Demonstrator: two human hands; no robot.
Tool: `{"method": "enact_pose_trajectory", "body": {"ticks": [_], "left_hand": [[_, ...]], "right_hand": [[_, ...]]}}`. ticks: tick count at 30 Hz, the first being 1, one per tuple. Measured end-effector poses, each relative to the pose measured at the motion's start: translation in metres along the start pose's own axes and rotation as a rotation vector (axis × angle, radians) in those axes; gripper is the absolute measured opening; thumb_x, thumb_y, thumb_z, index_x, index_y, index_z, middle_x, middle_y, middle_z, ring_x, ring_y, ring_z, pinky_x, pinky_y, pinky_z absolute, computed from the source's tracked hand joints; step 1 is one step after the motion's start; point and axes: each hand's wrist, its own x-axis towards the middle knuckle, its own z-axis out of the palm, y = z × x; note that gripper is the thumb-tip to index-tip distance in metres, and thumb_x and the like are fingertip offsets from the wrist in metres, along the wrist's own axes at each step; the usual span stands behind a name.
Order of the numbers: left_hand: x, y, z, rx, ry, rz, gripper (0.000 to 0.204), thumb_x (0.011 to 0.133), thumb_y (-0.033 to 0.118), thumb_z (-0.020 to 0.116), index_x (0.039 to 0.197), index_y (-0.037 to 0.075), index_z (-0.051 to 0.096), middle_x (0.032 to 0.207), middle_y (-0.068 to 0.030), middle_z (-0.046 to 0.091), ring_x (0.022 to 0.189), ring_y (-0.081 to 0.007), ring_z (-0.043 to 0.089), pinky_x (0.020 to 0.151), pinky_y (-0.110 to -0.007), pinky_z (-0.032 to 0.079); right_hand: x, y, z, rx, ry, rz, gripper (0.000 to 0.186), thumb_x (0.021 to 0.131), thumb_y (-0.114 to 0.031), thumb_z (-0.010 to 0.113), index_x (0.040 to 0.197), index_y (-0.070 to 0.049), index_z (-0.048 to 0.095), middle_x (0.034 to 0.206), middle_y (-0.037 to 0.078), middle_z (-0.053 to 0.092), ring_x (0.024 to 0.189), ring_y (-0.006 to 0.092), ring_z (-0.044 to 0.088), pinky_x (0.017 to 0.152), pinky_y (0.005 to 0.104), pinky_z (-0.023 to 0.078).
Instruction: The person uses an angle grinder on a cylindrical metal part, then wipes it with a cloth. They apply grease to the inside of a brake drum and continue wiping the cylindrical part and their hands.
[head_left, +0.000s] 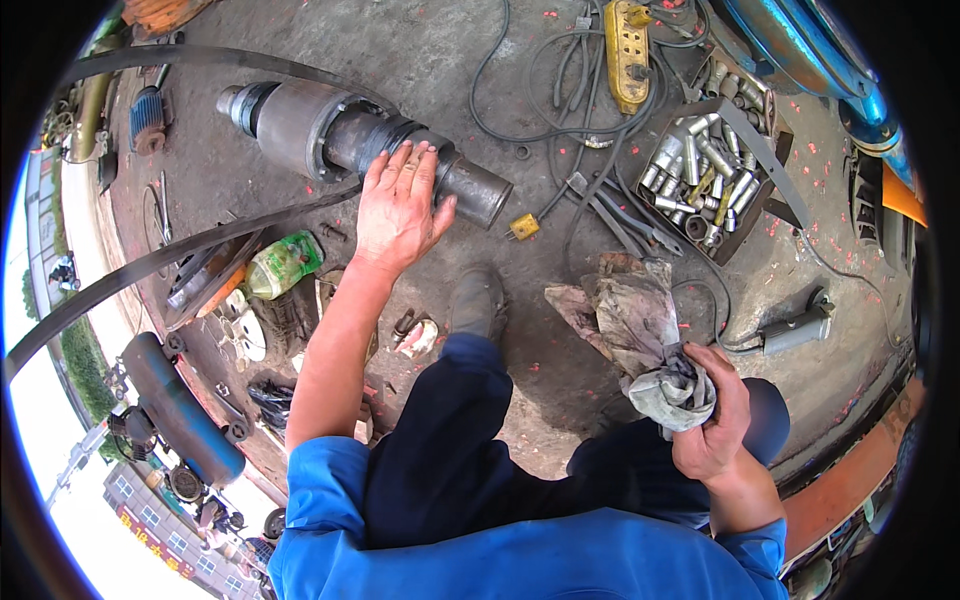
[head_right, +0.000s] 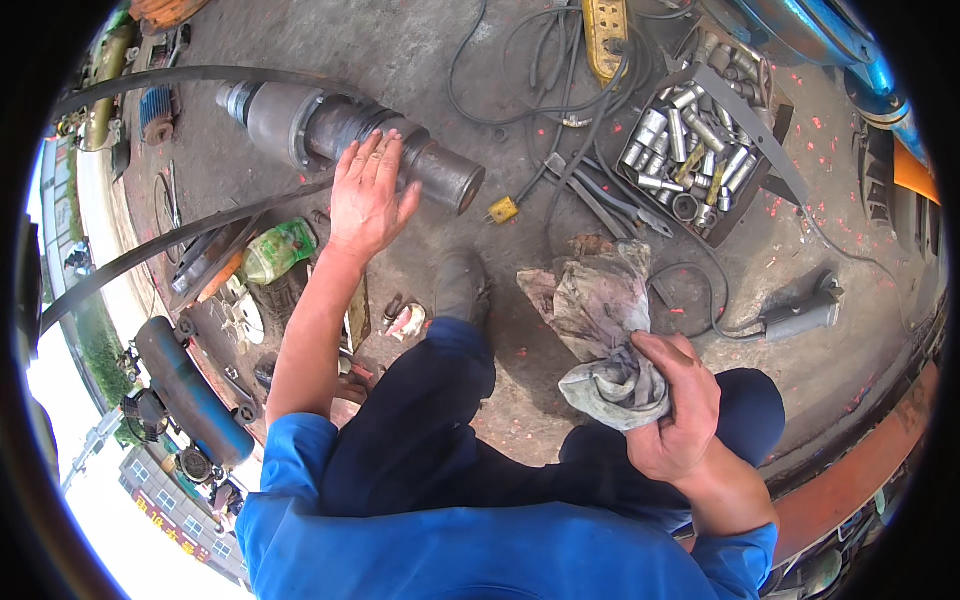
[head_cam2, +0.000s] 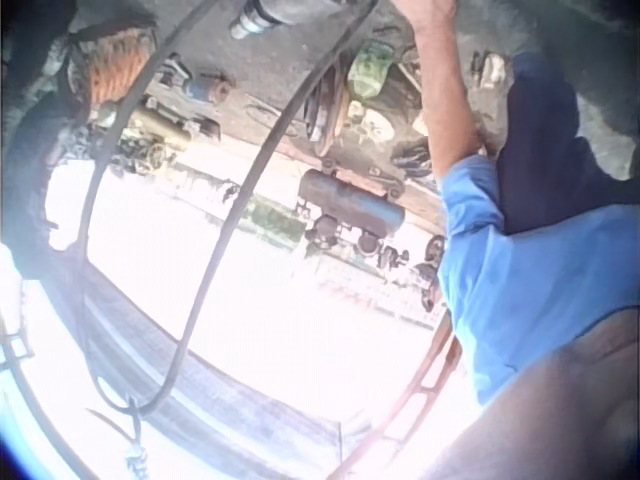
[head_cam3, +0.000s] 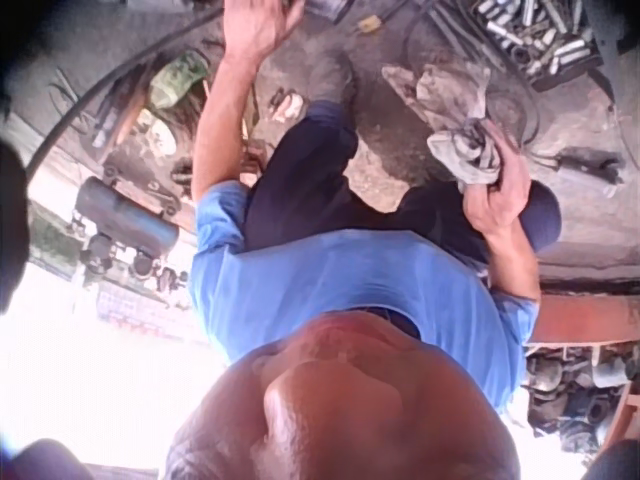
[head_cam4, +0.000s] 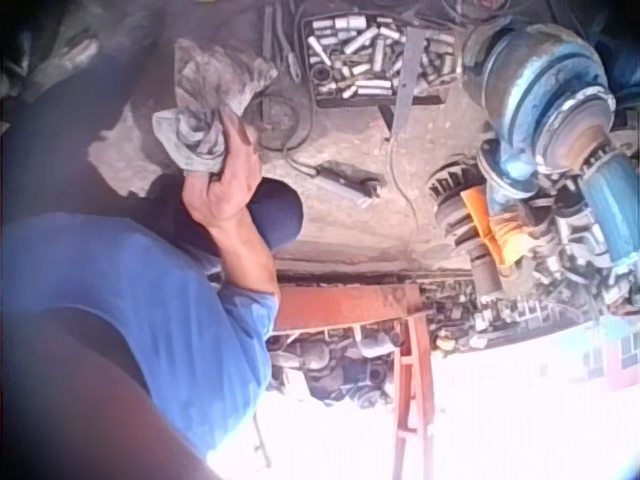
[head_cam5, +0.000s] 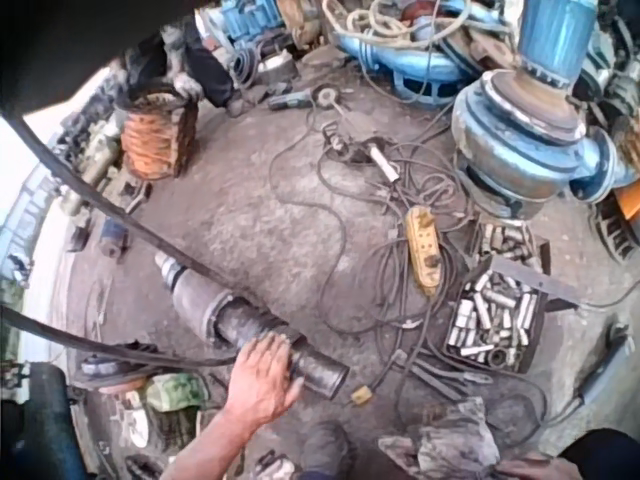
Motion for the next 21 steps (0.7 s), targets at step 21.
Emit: {"method": "enact_pose_trajectory", "body": {"ticks": [21], "left_hand": [[-0.056,-0.004,0.02,-0.093,0.061,-0.134,0.08,0.075,0.026,0.075,0.143,-0.003,0.046,0.146,-0.0174,0.053,0.137,-0.0366,0.048,0.115,-0.053,0.032]], "right_hand": [[0.012,0.019,0.026,-0.078,-0.007,-0.081,0.043,0.077,0.004,0.066,0.119,0.011,0.059,0.099,0.023,0.066,0.081,0.0329,0.065,0.075,0.0364,0.053]]}}
